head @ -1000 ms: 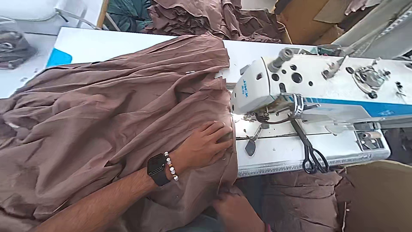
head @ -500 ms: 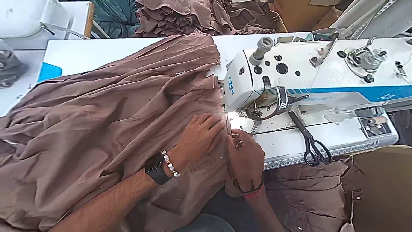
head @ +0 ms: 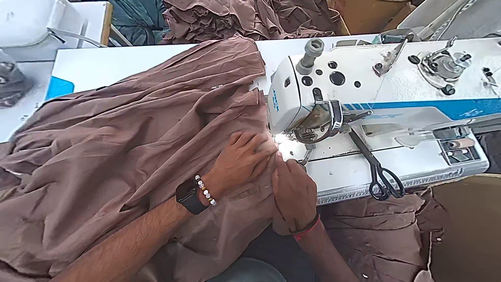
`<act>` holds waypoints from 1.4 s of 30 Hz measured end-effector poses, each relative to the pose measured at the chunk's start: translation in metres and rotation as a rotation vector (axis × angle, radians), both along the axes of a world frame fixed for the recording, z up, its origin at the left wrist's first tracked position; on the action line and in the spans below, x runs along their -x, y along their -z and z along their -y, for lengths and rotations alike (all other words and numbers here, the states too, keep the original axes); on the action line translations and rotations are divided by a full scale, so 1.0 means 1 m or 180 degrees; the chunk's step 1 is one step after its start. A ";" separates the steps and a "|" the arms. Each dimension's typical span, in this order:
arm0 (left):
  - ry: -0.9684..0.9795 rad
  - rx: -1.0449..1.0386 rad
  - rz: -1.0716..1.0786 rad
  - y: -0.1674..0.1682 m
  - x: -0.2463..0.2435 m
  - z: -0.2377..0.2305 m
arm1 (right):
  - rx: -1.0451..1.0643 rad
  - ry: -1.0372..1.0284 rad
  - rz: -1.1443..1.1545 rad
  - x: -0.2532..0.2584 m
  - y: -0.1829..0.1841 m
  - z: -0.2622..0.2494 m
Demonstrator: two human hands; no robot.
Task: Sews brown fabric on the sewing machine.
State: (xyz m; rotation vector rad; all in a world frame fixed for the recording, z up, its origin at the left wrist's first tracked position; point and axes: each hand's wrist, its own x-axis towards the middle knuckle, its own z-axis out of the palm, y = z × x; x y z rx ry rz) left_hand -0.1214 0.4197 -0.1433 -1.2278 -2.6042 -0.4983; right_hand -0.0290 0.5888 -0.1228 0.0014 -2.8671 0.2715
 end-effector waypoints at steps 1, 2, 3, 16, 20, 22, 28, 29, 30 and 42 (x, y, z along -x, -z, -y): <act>0.0029 0.0001 -0.0035 -0.001 0.007 0.000 | -0.0056 0.0001 -0.0019 0.005 0.001 0.000; 0.0077 0.0014 -0.0086 -0.002 0.014 0.000 | -0.0103 -0.0014 -0.0054 0.011 0.003 -0.001; 0.0140 0.0035 -0.0135 -0.003 0.019 0.000 | -0.0137 -0.0033 -0.0060 0.015 0.004 -0.001; 0.0297 0.0058 0.0156 0.001 -0.018 0.000 | 0.0340 0.0115 -0.0584 -0.099 -0.005 -0.043; 0.0339 0.0025 0.0228 0.001 -0.017 0.001 | 0.0218 -0.0065 0.1013 -0.093 -0.029 -0.039; 0.0386 -0.0026 0.0253 0.001 -0.013 0.001 | 0.0701 -0.0210 0.1004 -0.079 -0.037 -0.034; 0.0438 -0.0081 0.0160 0.002 -0.014 0.003 | 0.1243 0.0812 0.0167 -0.009 -0.005 -0.025; 0.0444 -0.0083 0.0139 0.002 -0.015 0.003 | 0.1267 0.0922 0.0182 -0.006 -0.001 -0.023; 0.0442 -0.0076 0.0135 0.001 -0.015 0.004 | 0.1252 0.0981 0.0215 -0.004 -0.001 -0.021; 0.0346 -0.0018 -0.0003 0.002 -0.016 0.004 | 0.0598 0.0204 -0.0319 -0.030 0.010 -0.012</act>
